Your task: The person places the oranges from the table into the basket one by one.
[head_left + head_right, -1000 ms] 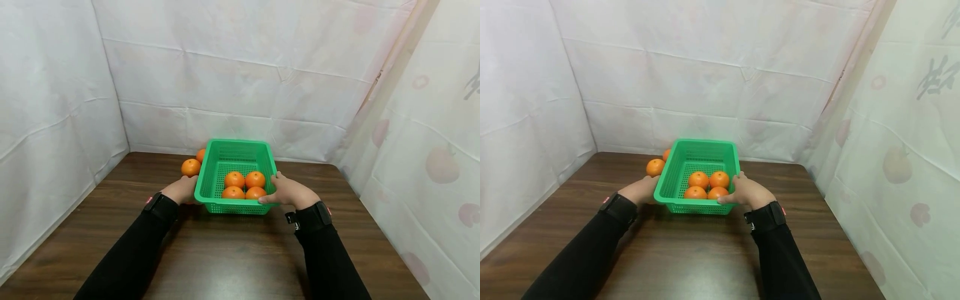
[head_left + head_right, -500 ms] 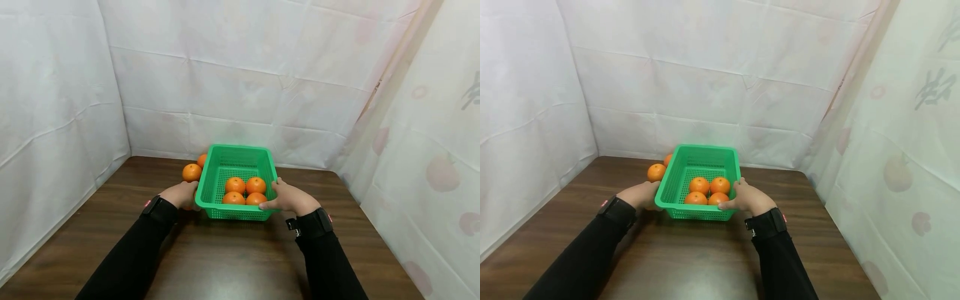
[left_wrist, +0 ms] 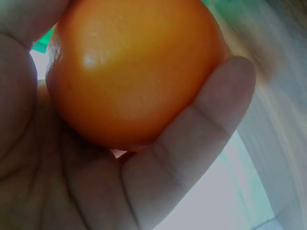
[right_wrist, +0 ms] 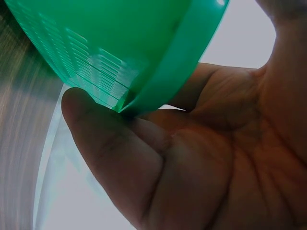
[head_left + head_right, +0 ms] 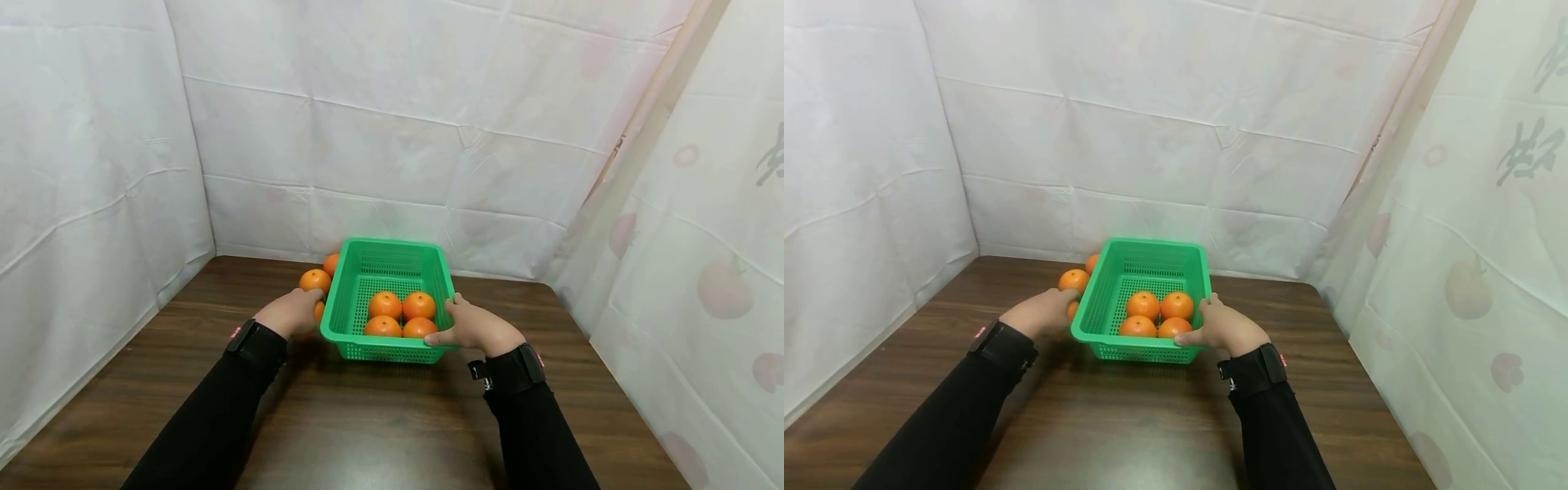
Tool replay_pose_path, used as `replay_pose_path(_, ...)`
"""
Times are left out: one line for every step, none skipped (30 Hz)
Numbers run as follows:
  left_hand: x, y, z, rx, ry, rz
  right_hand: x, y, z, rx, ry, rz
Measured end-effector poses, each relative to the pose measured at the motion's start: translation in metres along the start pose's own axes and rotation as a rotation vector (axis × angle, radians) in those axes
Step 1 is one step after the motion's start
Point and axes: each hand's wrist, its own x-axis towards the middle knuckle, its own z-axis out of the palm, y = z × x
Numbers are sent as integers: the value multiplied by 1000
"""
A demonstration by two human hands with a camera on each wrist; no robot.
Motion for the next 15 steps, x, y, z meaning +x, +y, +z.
replay_pose_path(0, 1, -1, -9, 6, -3, 0, 0, 0, 2, -2, 2)
replay_pose_path(0, 1, -1, -13, 13, -6, 0, 1, 0, 3, -4, 2)
replay_pose_path(-1, 2, -2, -15, 21, -5, 0, 1, 1, 5, -5, 3)
replay_pose_path(-1, 3, -4, -16, 31, -4, 0, 1, 1, 8, -5, 2)
replay_pose_path(-2, 3, -4, -10, 42, -9, 0, 1, 1, 7, -4, 1)
replay_pose_path(-3, 4, -5, -11, 51, -12, 0, 1, 1, 8, -2, -1)
replay_pose_path(-4, 4, -6, -13, 61, -14, 0, 1, 0, 8, -2, -1)
replay_pose_path(-5, 4, -7, -15, 70, -18, 0, 1, 0, 7, 1, -3)
replay_pose_path(-6, 5, -7, -18, 79, -25, 0, 1, 0, 6, 3, -4)
replay_pose_path(-7, 5, -8, -14, 89, -30, 0, 1, 0, 5, 4, -4)
replay_pose_path(-8, 5, -9, -10, 102, -35, 0, 1, 0, 4, 4, -4)
replay_pose_path(-8, 5, -9, -7, 115, -40, 0, 1, 0, 5, 4, -4)
replay_pose_path(-9, 6, -9, -2, 127, -43, 0, 1, 0, 6, 3, -4)
replay_pose_path(-10, 6, -10, 4, 139, -47, 0, 0, 0, 7, 3, -5)
replay_pose_path(-10, 6, -10, 10, 151, -49, 0, 0, 0, 9, 2, -6)
